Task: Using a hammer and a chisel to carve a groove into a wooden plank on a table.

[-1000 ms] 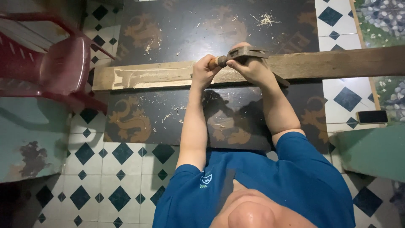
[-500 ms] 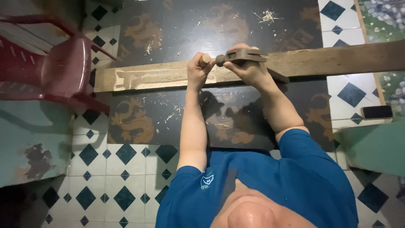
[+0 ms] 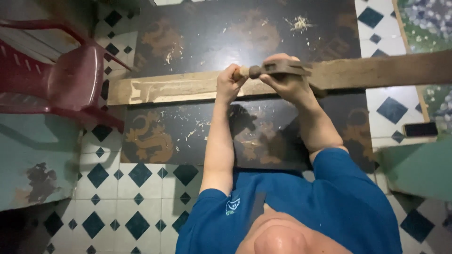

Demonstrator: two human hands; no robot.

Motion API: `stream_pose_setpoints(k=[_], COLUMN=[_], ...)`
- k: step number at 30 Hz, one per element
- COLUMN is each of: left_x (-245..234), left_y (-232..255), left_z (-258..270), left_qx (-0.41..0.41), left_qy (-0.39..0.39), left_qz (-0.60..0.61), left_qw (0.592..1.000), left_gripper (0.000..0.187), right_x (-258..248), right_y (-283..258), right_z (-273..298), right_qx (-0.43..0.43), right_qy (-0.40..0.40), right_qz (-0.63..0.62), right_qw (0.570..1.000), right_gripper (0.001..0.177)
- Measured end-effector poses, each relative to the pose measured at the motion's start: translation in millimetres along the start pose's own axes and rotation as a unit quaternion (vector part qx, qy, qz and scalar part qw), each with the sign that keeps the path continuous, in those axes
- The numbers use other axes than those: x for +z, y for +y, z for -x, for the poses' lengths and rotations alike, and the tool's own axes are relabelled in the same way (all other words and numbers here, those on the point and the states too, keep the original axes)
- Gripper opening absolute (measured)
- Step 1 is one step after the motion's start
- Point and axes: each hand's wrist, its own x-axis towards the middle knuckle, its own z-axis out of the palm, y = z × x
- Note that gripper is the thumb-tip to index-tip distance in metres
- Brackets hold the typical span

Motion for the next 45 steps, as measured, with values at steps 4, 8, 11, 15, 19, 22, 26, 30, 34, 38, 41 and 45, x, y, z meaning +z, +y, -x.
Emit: stream_pose_setpoints(k=[4, 8, 11, 15, 19, 22, 26, 30, 34, 38, 41, 45], left_x=[7, 14, 14, 13, 14, 14, 15, 14, 9, 12, 9, 2], left_y=[-7, -2, -8, -20, -11, -13, -17, -11, -15, -12, -11, -5], left_z=[0, 0, 1, 4, 6, 5, 4, 4, 3, 3, 3, 2], left_qx=[0.006, 0.043, 0.042, 0.029, 0.024, 0.018, 0.017, 0.015, 0.019, 0.013, 0.009, -0.006], left_qy=[-0.012, -0.027, -0.021, -0.016, -0.019, -0.006, -0.011, -0.017, -0.008, -0.008, 0.0, 0.021], left_qz=[-0.034, -0.054, -0.054, -0.053, -0.058, -0.047, -0.056, -0.05, -0.049, -0.046, -0.044, -0.01], left_qw=[0.999, 0.997, 0.997, 0.998, 0.998, 0.999, 0.998, 0.998, 0.999, 0.999, 0.999, 1.0], left_gripper=[0.023, 0.019, 0.017, 0.02, 0.017, 0.019, 0.021, 0.02, 0.022, 0.021, 0.021, 0.022], right_x=[-4, -2, 0, -4, -11, -13, 2, -5, -6, 7, 1, -9], right_y=[0, -7, -4, -12, -19, -15, 4, -13, 2, 6, 1, 1], right_z=[6, 0, 0, 1, -2, -1, 1, -5, -2, 0, -2, 2], right_qx=[0.029, 0.015, 0.022, 0.051, 0.025, -0.004, 0.014, 0.005, 0.027, 0.043, 0.045, 0.06], right_qy=[0.018, -0.02, -0.052, -0.088, -0.056, -0.012, 0.002, -0.022, -0.001, -0.009, -0.034, -0.004], right_qz=[-0.072, -0.053, -0.049, -0.066, -0.083, -0.065, -0.09, -0.047, -0.022, -0.061, -0.04, -0.052], right_qw=[0.997, 0.998, 0.997, 0.993, 0.995, 0.998, 0.996, 0.999, 0.999, 0.997, 0.998, 0.997], right_gripper=[0.042, 0.042, 0.043, 0.045, 0.042, 0.036, 0.04, 0.041, 0.042, 0.04, 0.039, 0.04])
